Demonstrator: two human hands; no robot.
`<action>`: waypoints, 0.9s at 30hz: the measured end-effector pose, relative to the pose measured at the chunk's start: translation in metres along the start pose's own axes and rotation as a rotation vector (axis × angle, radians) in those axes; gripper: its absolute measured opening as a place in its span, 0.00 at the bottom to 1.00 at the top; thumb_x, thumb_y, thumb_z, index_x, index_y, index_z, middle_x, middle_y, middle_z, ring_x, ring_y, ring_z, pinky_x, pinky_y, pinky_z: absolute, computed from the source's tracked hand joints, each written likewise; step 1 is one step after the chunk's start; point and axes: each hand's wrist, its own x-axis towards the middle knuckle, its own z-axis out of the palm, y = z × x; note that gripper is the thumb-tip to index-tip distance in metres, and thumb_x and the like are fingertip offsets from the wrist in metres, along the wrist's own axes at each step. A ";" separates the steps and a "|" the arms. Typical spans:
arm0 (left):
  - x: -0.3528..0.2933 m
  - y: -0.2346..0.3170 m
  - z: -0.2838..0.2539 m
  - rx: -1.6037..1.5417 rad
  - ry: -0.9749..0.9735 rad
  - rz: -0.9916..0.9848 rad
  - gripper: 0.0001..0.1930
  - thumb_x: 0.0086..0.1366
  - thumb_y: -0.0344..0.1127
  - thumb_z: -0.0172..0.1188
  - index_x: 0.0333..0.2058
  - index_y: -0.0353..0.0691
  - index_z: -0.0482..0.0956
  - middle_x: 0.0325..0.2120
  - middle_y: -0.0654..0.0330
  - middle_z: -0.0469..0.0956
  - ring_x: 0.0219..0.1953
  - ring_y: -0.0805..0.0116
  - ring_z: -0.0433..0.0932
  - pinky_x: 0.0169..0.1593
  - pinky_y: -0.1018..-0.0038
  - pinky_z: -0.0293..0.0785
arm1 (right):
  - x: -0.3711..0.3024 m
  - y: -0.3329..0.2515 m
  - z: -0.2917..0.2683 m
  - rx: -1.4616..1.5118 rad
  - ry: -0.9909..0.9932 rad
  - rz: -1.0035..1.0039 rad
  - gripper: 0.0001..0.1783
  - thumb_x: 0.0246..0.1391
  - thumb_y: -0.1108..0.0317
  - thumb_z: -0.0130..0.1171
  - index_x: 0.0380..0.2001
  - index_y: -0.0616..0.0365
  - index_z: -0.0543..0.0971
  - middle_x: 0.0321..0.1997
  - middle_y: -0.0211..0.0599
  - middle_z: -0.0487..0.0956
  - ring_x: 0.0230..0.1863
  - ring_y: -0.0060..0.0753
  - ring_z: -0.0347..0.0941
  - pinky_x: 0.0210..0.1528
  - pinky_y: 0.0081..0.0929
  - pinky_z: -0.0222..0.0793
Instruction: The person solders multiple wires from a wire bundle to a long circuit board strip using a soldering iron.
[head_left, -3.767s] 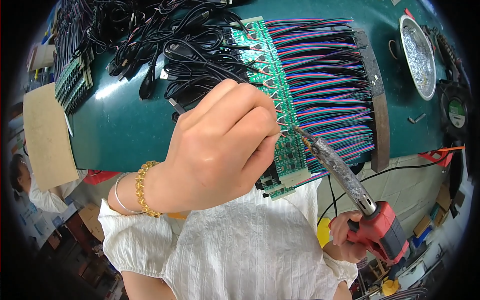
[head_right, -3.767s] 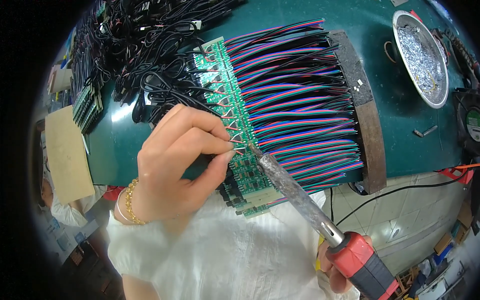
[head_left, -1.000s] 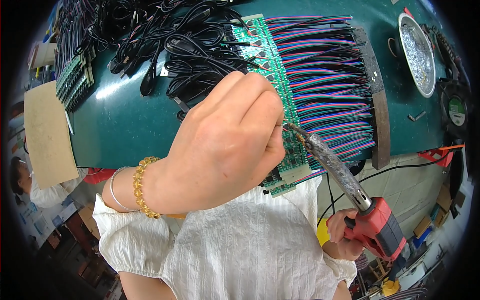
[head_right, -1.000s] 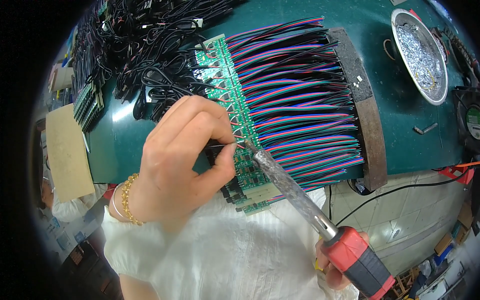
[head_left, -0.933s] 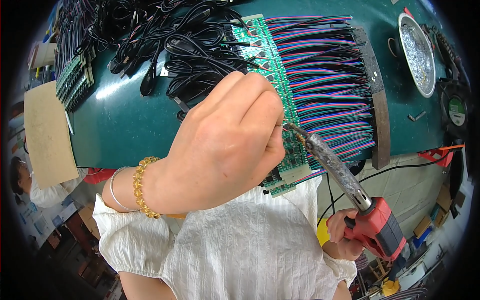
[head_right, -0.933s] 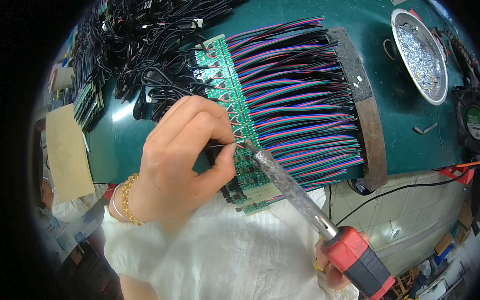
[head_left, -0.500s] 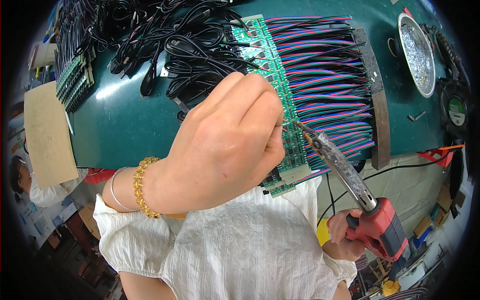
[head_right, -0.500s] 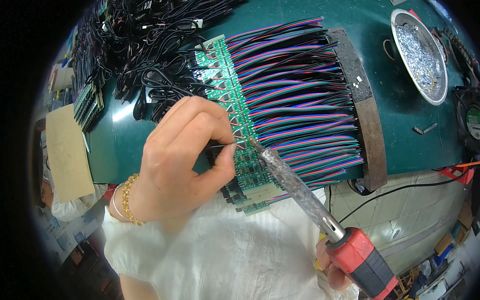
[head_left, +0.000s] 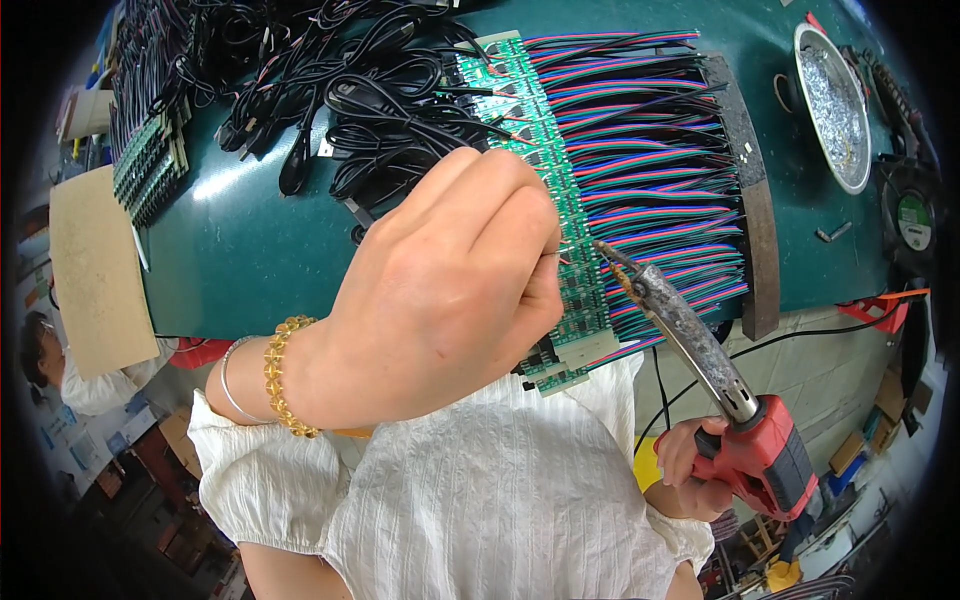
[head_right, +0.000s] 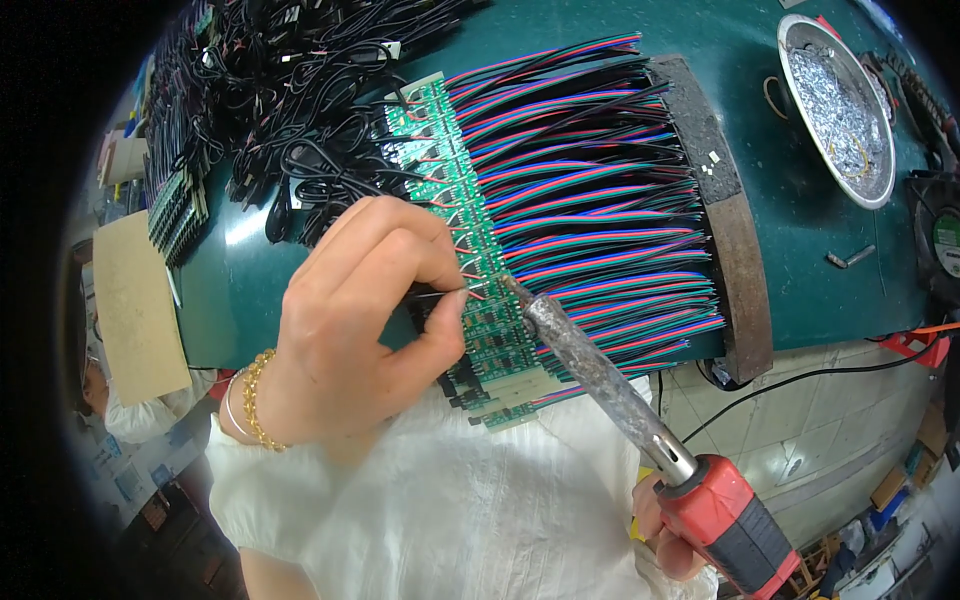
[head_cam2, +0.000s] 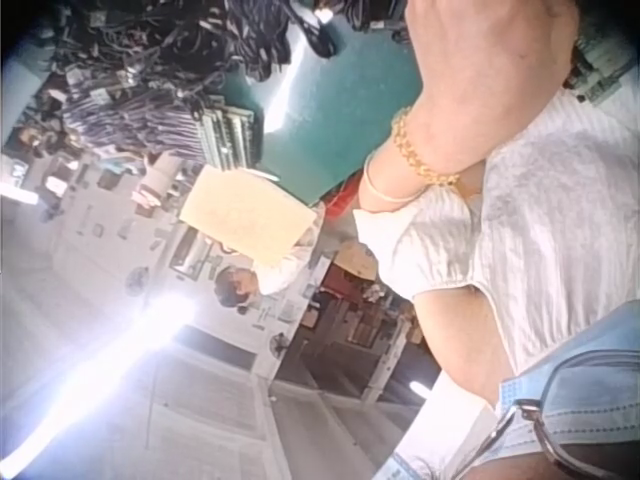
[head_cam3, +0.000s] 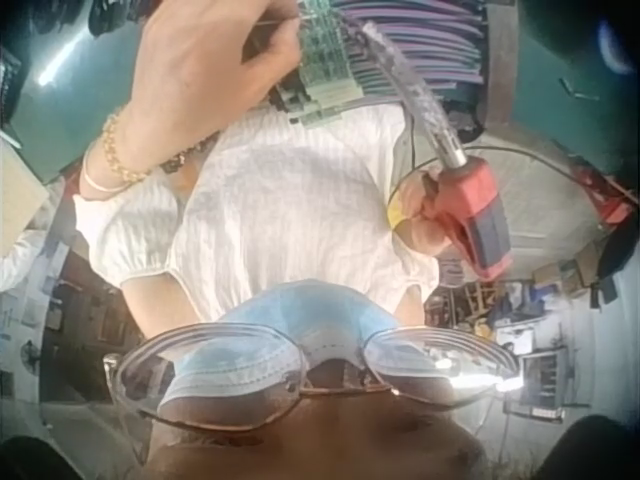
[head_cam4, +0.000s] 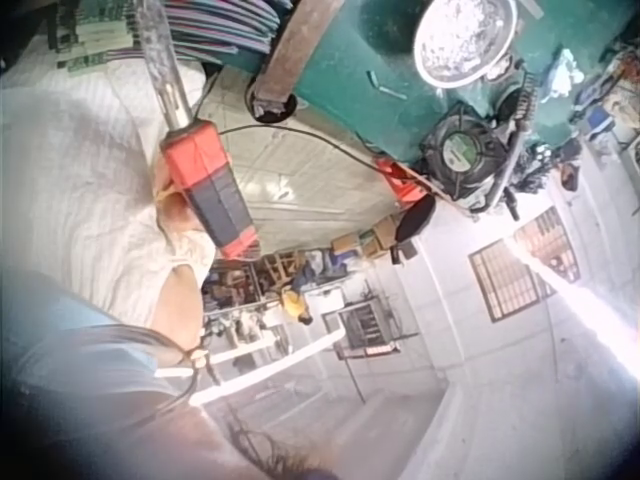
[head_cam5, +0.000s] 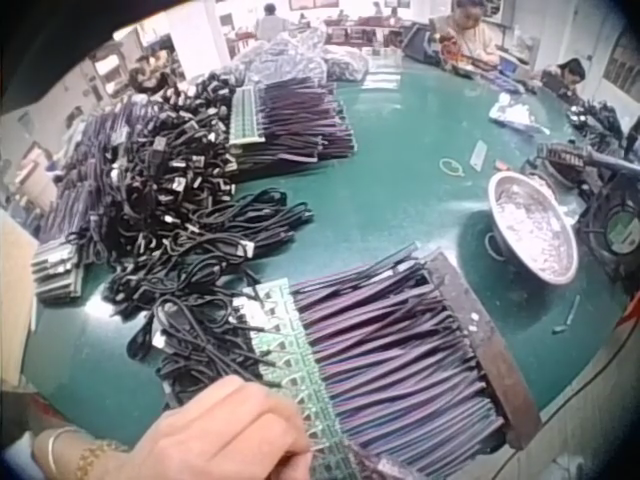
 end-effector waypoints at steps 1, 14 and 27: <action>0.000 0.000 0.000 -0.002 0.003 0.000 0.11 0.42 0.17 0.60 0.26 0.35 0.72 0.28 0.56 0.73 0.29 0.60 0.73 0.32 0.71 0.70 | 0.000 0.003 -0.007 -0.038 -0.146 -0.043 0.48 0.46 0.32 0.58 0.56 0.62 0.63 0.11 0.24 0.68 0.11 0.23 0.62 0.16 0.21 0.56; 0.003 0.004 -0.008 -0.021 -0.062 -0.021 0.10 0.44 0.17 0.61 0.26 0.34 0.73 0.28 0.55 0.73 0.30 0.61 0.74 0.33 0.72 0.71 | -0.008 0.008 0.007 0.142 0.083 -0.117 0.43 0.48 0.36 0.61 0.53 0.63 0.65 0.10 0.26 0.68 0.10 0.24 0.65 0.16 0.22 0.60; -0.002 0.008 0.000 -0.015 0.008 -0.071 0.10 0.43 0.19 0.63 0.25 0.35 0.72 0.29 0.55 0.73 0.31 0.59 0.73 0.34 0.70 0.69 | -0.024 0.006 -0.007 0.009 0.045 -0.033 0.49 0.47 0.30 0.56 0.56 0.63 0.63 0.12 0.24 0.68 0.12 0.23 0.64 0.17 0.21 0.58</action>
